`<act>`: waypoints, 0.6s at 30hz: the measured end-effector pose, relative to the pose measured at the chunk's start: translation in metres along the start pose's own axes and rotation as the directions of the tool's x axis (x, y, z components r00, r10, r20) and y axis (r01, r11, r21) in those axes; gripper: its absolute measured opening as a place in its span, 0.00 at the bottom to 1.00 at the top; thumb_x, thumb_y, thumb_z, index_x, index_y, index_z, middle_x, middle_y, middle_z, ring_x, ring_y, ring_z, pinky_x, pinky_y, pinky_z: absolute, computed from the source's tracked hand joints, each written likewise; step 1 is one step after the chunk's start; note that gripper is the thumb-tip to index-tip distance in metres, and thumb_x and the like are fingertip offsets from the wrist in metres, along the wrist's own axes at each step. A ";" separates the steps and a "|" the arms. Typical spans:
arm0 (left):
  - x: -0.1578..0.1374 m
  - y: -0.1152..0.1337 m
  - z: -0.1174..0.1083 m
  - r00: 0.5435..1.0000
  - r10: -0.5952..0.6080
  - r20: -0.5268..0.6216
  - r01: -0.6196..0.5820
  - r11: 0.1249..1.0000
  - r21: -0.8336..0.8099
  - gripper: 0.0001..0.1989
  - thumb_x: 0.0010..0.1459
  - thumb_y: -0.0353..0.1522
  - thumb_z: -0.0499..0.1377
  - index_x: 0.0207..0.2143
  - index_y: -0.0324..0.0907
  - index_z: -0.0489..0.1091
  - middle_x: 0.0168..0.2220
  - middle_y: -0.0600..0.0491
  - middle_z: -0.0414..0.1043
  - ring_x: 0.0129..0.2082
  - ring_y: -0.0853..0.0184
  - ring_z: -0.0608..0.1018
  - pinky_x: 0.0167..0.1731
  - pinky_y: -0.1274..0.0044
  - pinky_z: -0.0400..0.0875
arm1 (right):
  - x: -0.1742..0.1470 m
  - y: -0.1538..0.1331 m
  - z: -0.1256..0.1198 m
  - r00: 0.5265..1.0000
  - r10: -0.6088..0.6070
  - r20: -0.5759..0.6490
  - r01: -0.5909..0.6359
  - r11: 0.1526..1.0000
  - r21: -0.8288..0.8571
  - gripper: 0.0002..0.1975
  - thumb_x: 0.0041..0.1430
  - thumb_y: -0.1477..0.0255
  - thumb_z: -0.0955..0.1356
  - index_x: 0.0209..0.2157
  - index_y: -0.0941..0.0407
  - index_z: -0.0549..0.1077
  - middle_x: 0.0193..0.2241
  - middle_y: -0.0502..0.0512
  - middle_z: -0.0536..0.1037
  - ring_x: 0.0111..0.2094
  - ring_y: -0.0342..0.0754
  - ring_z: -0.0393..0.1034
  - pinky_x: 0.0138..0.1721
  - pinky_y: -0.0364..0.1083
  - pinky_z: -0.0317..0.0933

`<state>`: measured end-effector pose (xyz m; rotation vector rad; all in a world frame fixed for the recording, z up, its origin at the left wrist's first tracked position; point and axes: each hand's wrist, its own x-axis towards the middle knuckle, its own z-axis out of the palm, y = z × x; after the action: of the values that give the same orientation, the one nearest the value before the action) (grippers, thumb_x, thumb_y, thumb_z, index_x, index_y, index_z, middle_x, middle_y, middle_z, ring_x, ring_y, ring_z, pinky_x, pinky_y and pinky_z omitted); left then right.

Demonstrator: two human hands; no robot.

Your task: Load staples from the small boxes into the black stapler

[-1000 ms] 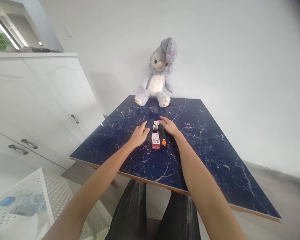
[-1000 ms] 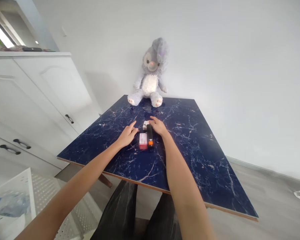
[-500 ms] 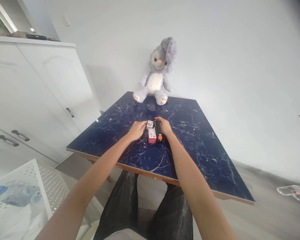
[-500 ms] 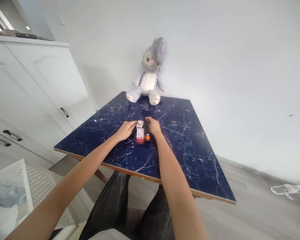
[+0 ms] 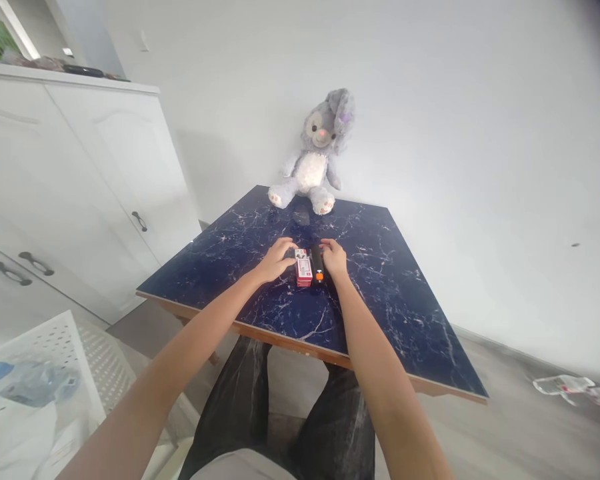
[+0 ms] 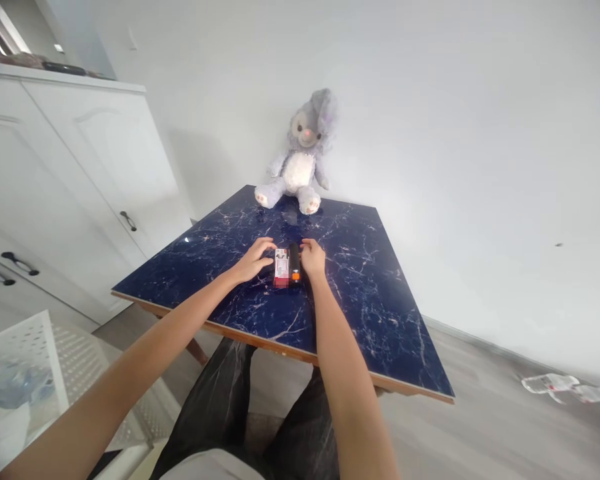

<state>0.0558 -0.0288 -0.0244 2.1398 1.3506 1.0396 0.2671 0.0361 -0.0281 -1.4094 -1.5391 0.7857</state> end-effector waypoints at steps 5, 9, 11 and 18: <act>-0.009 0.000 -0.008 0.969 -0.073 0.235 0.090 0.994 -0.062 0.45 0.54 0.46 0.63 0.69 0.48 0.46 0.69 0.43 0.48 0.67 0.51 0.59 0.63 0.60 0.57 | -0.006 0.006 -0.001 0.998 -0.007 -0.062 0.001 0.994 -0.108 0.18 0.66 0.63 0.57 0.42 0.53 0.76 0.37 0.55 0.81 0.32 0.48 0.75 0.44 0.46 0.65; -0.011 0.002 -0.005 0.945 -0.215 0.248 0.175 0.969 0.173 0.65 0.38 0.55 0.70 0.71 0.43 0.41 0.72 0.37 0.31 0.71 0.41 0.42 0.65 0.54 0.49 | -0.008 0.006 -0.002 0.997 -0.025 -0.075 0.010 0.979 -0.203 0.19 0.68 0.64 0.56 0.42 0.53 0.76 0.36 0.55 0.81 0.37 0.51 0.75 0.46 0.47 0.63; -0.010 0.006 -0.003 0.954 -0.198 0.225 0.147 0.963 0.225 0.64 0.36 0.56 0.70 0.71 0.44 0.45 0.72 0.37 0.38 0.71 0.41 0.41 0.65 0.53 0.49 | -0.008 0.005 -0.001 0.997 -0.035 -0.069 0.017 0.968 -0.252 0.18 0.67 0.67 0.57 0.46 0.53 0.75 0.37 0.55 0.81 0.40 0.51 0.75 0.47 0.47 0.63; -0.011 0.025 -0.005 0.973 -0.043 0.226 -0.003 0.980 0.199 0.54 0.43 0.52 0.69 0.69 0.48 0.51 0.62 0.44 0.66 0.64 0.46 0.65 0.59 0.60 0.63 | -0.011 -0.002 -0.002 0.999 -0.005 -0.052 -0.011 0.952 -0.307 0.19 0.63 0.74 0.59 0.49 0.54 0.75 0.39 0.57 0.81 0.44 0.53 0.75 0.50 0.48 0.63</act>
<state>0.0640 -0.0499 -0.0084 2.3001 1.4097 0.6474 0.2680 0.0247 -0.0279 -1.6430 -1.6711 0.5201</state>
